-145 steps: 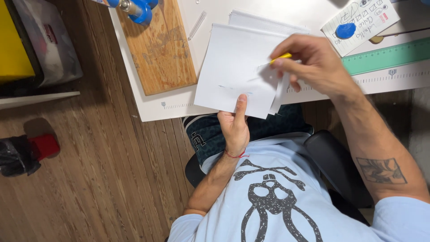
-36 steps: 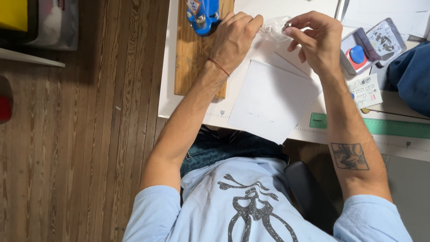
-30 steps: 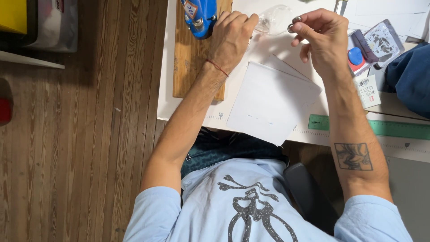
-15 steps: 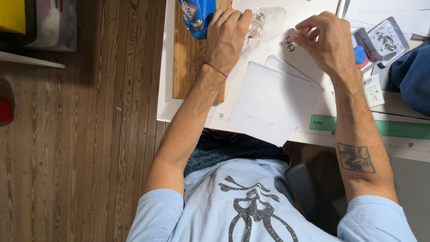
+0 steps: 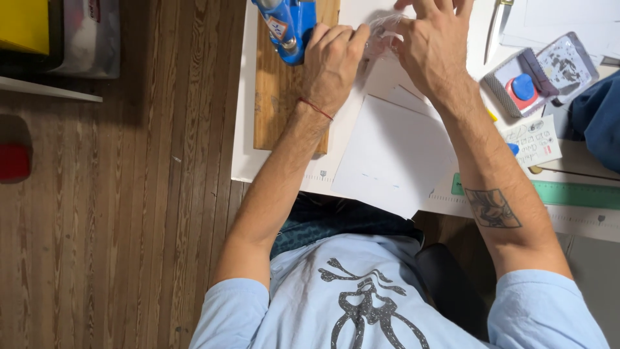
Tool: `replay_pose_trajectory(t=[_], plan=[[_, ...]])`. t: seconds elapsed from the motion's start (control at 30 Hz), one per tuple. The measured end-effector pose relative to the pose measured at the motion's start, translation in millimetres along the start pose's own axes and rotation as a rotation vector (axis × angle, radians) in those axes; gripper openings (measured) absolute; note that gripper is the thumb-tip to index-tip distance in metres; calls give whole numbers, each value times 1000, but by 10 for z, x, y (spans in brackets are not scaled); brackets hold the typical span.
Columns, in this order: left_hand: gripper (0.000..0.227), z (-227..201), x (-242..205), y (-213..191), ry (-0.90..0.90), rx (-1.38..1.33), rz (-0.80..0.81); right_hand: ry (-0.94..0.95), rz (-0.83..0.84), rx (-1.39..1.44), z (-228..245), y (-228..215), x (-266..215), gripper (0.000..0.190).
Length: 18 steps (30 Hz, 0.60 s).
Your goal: Measuring and marking a piece of material with a ruler and pencil to prepare for hardware installation
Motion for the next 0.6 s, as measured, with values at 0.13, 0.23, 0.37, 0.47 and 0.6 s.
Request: replay_pose_trajectory(t=[0.13,0.23,0.37,0.47,0.6], plan=[[26,-13,-10,-11,-1,-38,9,-3,-70,7,39,97,55,12],[33,-9,-23,11,-33,-54,2,66,171,278,-8,207,92,15],[28,-22,-20,-18,-48,-58,7,39,257,336,-54,172,79,37],[33,-30,-41,2,-48,-69,31,47,235,229,-103,248,14,16],[31,-19,-90,75,-58,-78,67,51,187,155,-116,211,9,26]])
Point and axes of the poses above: each hand's wrist, its own x-axis towards the middle knuckle, its own y-axis out of the palm, z = x × y, the point moved 3 cm from there along x, towards the middle knuckle, and after that the axes turned 13 degrees about y, right-handed, at the moved point
